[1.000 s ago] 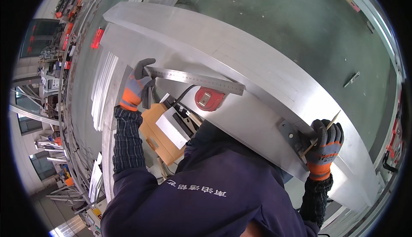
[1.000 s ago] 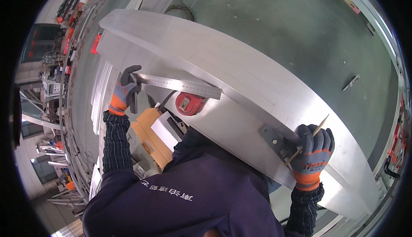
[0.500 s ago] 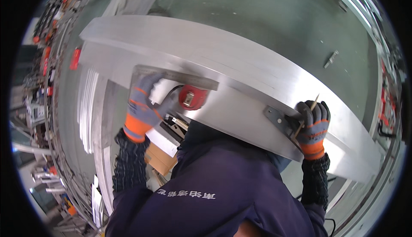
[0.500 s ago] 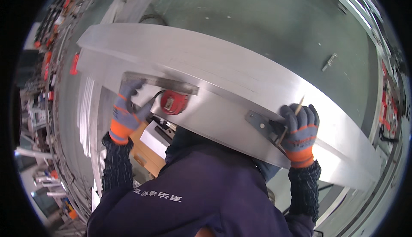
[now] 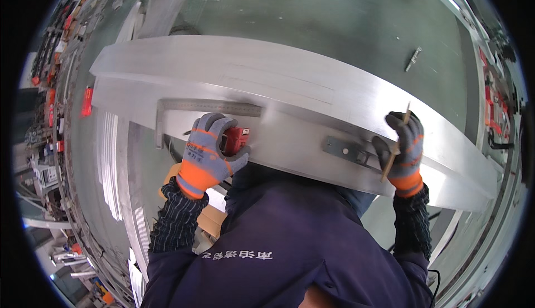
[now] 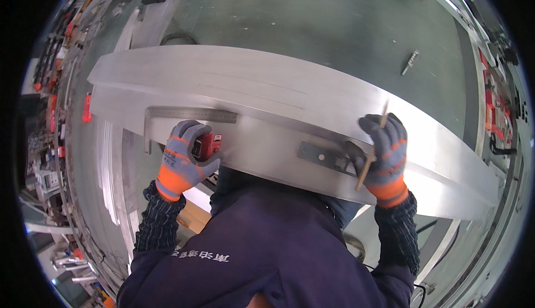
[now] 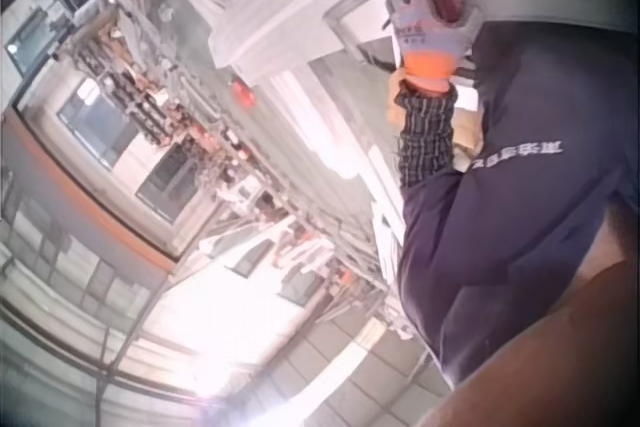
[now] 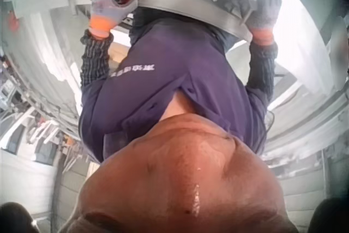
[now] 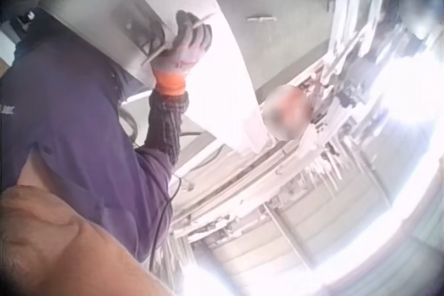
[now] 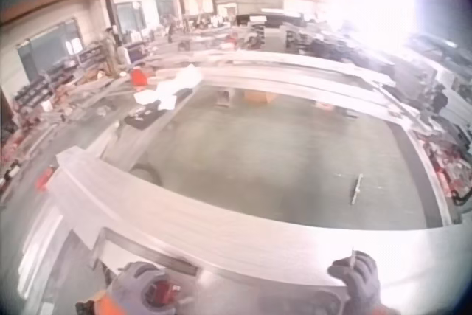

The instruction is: The person measures and marks a long metal beam using a ruler and pencil, then consults a printed document while seated at a workbench. They continue to mark the beam at multiple points, referencing the document repeatedly.

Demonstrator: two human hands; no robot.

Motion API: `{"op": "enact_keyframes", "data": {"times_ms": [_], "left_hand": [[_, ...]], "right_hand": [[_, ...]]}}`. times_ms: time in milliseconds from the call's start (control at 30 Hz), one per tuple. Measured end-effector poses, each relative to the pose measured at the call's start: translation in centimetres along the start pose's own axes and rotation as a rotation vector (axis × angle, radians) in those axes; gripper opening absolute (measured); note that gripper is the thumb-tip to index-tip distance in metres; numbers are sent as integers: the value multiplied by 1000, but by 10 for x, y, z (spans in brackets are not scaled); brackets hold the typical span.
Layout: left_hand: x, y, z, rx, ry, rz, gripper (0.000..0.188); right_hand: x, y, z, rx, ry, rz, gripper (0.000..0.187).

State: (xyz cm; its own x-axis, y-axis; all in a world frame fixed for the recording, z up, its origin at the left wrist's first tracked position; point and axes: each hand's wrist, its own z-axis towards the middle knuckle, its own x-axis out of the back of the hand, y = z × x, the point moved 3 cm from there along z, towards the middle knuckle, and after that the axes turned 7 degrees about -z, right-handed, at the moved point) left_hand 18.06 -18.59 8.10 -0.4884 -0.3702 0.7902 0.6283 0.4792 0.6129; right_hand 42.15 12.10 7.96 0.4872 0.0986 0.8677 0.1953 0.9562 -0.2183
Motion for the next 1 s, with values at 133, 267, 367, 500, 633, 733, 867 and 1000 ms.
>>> {"op": "enact_keyframes", "data": {"times_ms": [133,267,367,500,633,733,867,1000], "left_hand": [[17,25,-16,194,-19,-760,56],[-12,72,-10,88,-10,-1300,60],[-44,81,-2,42,25,-1485,57],[-56,71,-2,158,108,-1794,42],[-24,59,18,-22,228,-1041,21],[-25,27,17,-27,351,-910,23],[-16,-6,22,299,531,-832,19],[-14,-43,35,155,507,-191,16]], "right_hand": [[30,-33,19,-24,-38,357,63],[14,-91,59,179,-131,869,88],[-3,-123,87,196,-208,832,91],[-18,-119,104,251,-248,818,82],[-28,-116,125,426,-209,669,74],[-43,-109,162,568,-452,539,65],[-100,-75,212,627,-363,227,39],[-173,-48,250,656,-490,40,40]]}}
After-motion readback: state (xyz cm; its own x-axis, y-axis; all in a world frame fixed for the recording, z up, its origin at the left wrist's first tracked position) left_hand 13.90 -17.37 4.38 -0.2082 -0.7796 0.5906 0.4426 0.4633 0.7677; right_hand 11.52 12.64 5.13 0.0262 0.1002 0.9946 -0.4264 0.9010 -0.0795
